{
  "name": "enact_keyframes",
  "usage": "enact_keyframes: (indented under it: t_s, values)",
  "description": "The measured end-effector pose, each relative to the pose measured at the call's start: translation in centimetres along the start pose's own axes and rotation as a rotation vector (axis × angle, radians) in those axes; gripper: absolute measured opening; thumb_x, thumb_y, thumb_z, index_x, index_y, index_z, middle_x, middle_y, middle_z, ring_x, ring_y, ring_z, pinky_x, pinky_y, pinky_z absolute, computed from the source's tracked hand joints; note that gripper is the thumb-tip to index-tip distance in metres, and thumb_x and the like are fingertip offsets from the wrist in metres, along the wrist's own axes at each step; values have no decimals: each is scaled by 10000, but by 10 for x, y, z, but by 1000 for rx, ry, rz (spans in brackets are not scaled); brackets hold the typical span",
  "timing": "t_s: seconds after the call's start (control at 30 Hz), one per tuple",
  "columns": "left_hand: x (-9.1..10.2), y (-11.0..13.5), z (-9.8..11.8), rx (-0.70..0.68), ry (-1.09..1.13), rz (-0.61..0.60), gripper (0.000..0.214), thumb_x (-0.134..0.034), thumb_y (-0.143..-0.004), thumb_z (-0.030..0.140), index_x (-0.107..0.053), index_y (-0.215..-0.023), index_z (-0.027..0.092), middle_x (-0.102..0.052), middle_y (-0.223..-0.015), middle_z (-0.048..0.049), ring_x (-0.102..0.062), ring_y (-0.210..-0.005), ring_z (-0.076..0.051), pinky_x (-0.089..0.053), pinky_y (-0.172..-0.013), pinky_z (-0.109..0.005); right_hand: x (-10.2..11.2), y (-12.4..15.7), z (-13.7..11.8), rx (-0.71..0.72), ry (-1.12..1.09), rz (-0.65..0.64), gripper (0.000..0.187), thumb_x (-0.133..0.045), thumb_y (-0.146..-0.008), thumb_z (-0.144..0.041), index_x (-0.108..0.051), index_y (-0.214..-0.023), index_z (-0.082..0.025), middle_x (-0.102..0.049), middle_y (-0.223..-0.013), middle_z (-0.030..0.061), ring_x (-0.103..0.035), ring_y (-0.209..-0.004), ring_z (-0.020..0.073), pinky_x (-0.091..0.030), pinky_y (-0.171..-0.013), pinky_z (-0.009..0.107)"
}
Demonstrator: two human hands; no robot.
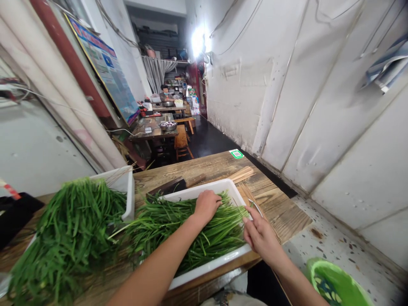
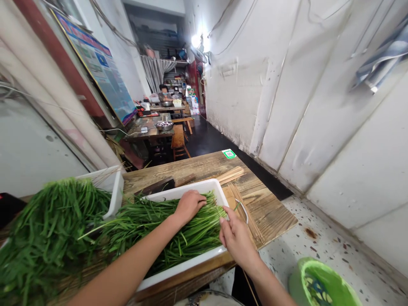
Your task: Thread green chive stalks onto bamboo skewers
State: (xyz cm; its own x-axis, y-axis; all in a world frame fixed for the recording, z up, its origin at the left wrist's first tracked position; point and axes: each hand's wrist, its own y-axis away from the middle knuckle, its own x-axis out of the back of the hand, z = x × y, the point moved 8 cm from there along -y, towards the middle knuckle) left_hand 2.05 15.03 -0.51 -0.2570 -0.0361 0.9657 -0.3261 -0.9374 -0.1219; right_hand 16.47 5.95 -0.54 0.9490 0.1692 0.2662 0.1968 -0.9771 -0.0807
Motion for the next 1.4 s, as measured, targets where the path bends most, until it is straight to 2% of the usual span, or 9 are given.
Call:
enact_keyframes:
  t_s: [0.13, 0.27, 0.37, 0.5, 0.63, 0.8, 1.13, 1.3, 1.4]
  values:
    - [2, -2, 4, -17, 43, 77, 177, -582, -801, 283, -747, -781, 222, -683, -814, -86, -582, -878, -233, -412, -801, -333, 0, -1, 1, 1, 9, 1, 435, -357, -950, -403, -389, -1276, -117, -420, -427, -99, -344, -363, 90, -291, -392, 186]
    - [17, 3, 4, 49, 409, 196, 178, -569, -800, 235, -744, -829, 218, -723, -886, -44, -626, -856, -186, -443, -836, -299, 0, -2, -1, -12, -10, -12, 447, -353, -944, -417, -387, -1269, -111, -401, -410, -111, -330, -338, 92, -284, -380, 190]
    - [19, 10, 8, 141, 713, 198, 192, -587, -767, 246, -739, -871, 191, -737, -858, -37, -657, -775, -173, -485, -767, -273, 0, -3, -3, -24, -23, -19, 455, -357, -936, -430, -399, -1257, -110, -391, -399, -118, -329, -325, 94, -284, -378, 194]
    - [19, 18, 14, 228, 882, 190, 246, -605, -732, 285, -735, -903, 166, -731, -745, -35, -642, -631, -167, -495, -644, -265, 0, -2, -5, -23, -17, -18, 442, -361, -936, -426, -415, -1239, -109, -404, -401, -114, -339, -333, 94, -288, -382, 193]
    - [17, 21, 11, 284, 960, 183, 248, -623, -707, 311, -740, -851, 147, -702, -631, -25, -619, -566, -157, -481, -599, -256, 0, -2, -7, -19, -13, -8, 421, -359, -940, -412, -421, -1234, -117, -411, -402, -112, -336, -332, 90, -283, -378, 188]
    - [16, 21, 9, 281, 1000, 198, 234, -619, -705, 311, -740, -821, 147, -677, -576, -10, -620, -569, -156, -478, -606, -252, 0, -2, -8, -20, -11, -16, 426, -362, -938, -408, -417, -1238, -110, -397, -403, -114, -333, -334, 89, -284, -376, 188]
    - [13, 21, 9, 276, 1000, 187, 239, -619, -705, 316, -744, -831, 156, -688, -601, -11, -626, -590, -155, -487, -625, -250, -1, -3, -6, -40, -41, -18, 453, -370, -933, -411, -393, -1257, -94, -399, -402, -111, -322, -342, 89, -278, -370, 184]
    - [17, 22, 15, 237, 968, 181, 228, -602, -724, 307, -747, -818, 159, -677, -576, -2, -626, -583, -151, -486, -622, -248, -1, -2, -5, -49, -43, -15, 445, -367, -929, -430, -414, -1246, -121, -399, -401, -113, -312, -318, 88, -266, -354, 183]
    - [20, 24, 12, 283, 942, 210, 227, -606, -722, 300, -746, -825, 155, -685, -582, -7, -639, -598, -159, -497, -639, -256, -1, -2, -5, -43, -49, -10, 453, -373, -925, -438, -411, -1245, -118, -392, -399, -115, -320, -324, 93, -266, -354, 185]
